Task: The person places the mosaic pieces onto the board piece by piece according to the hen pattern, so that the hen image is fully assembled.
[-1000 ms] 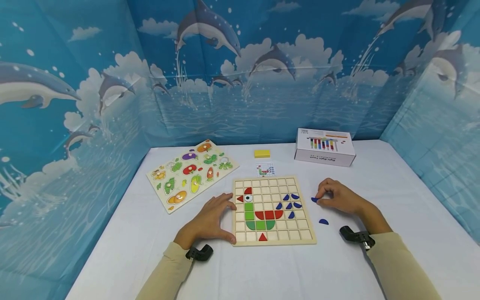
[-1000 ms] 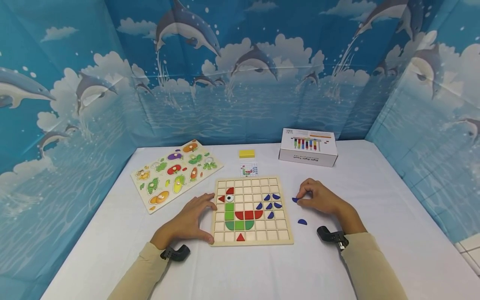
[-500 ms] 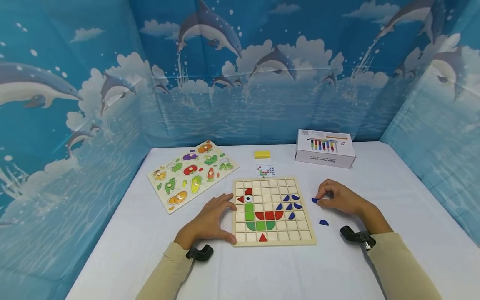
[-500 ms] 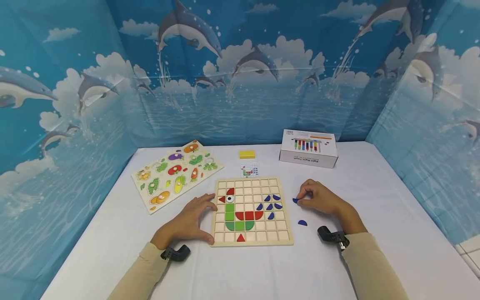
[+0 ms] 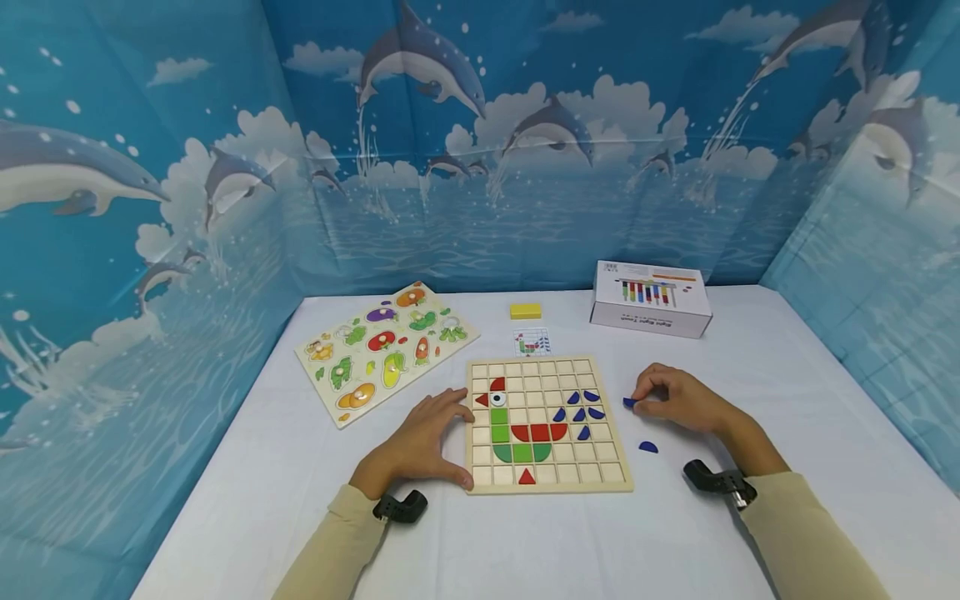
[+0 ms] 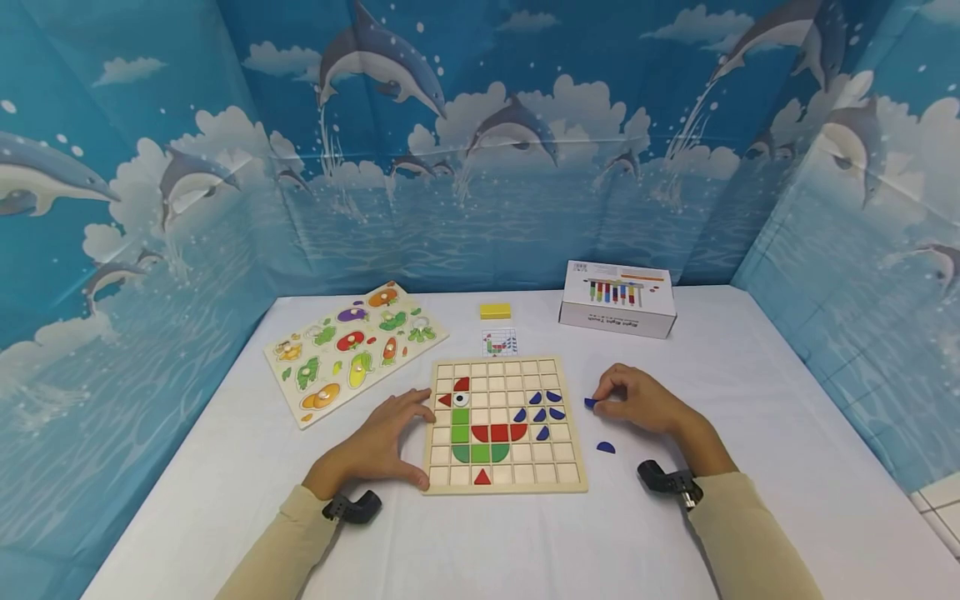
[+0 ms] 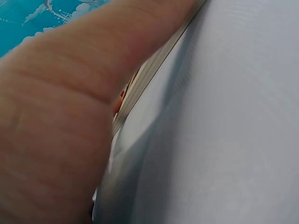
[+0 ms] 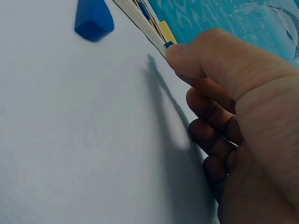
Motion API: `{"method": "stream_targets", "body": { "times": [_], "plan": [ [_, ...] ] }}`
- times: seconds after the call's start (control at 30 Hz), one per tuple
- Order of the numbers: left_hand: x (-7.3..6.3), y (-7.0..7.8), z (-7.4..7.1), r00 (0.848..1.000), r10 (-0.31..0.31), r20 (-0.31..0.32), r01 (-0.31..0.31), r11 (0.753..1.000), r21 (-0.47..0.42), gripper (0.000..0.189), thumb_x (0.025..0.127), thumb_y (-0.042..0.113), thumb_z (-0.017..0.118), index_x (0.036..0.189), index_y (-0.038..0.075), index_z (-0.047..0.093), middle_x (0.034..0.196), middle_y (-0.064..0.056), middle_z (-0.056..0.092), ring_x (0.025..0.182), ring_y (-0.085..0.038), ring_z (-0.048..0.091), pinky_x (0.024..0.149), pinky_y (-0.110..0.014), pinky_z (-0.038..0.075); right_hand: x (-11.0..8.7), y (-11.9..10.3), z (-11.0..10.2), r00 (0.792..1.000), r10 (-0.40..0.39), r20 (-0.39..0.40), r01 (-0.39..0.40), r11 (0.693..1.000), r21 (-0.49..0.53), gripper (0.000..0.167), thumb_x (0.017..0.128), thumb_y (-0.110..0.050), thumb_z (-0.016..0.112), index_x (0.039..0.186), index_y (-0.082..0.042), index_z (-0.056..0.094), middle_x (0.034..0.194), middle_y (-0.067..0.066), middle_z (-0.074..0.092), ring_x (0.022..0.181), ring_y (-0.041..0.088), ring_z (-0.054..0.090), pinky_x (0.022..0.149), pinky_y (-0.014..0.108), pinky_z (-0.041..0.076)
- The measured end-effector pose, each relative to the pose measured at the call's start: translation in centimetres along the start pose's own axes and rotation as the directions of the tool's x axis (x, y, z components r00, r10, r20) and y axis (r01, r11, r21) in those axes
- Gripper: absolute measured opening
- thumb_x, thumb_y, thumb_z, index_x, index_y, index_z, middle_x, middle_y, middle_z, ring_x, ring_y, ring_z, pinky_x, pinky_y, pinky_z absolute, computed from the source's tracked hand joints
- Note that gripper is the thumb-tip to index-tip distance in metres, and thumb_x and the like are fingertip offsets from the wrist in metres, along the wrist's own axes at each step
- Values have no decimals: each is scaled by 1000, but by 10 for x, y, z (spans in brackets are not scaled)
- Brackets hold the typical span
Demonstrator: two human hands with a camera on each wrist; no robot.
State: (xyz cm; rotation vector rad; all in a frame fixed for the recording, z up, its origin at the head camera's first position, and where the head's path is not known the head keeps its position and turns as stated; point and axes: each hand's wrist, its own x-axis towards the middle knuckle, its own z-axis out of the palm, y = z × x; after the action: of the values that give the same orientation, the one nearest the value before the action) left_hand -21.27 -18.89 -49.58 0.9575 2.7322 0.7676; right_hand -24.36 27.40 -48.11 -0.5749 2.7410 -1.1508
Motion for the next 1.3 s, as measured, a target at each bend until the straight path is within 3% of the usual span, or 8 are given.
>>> {"method": "stream_targets", "body": {
  "times": [0.27,0.53,0.83,1.3],
  "plan": [
    [0,0,1,1000,0,1,0,1000,6,89,59,75,83,127,27,51,165,-2,26,153,-24,15,122,-44,9,-3,-15,8,999,-42,33,41,999,24,17,84,-7,82,88,-20,70,101,-3,63,101,22,54,101,55,41],
    [-1,0,1,1000,-10,1,10,1000,0,89,59,75,84,127,28,51,165,-1,25,153,-22,14,122,-44,9,-5,-23,23,997,-59,45,59,998,-3,21,83,-8,83,85,-23,69,100,-7,62,104,22,54,102,57,41],
    [0,0,1,1000,-9,4,9,1000,1,89,59,75,84,127,28,51,165,0,24,153,-22,14,122,-43,8,-7,-36,38,998,-67,4,67,989,-132,23,80,-17,86,79,-32,68,98,-15,61,105,23,53,88,58,34],
    [-1,2,-1,1000,7,-3,-7,1000,-5,89,60,72,85,128,25,51,164,-3,26,152,-25,16,122,-46,9,-7,-49,44,999,-36,7,37,988,-150,23,80,-16,85,76,-29,67,99,-11,61,112,30,51,90,64,29]
  ]
}}
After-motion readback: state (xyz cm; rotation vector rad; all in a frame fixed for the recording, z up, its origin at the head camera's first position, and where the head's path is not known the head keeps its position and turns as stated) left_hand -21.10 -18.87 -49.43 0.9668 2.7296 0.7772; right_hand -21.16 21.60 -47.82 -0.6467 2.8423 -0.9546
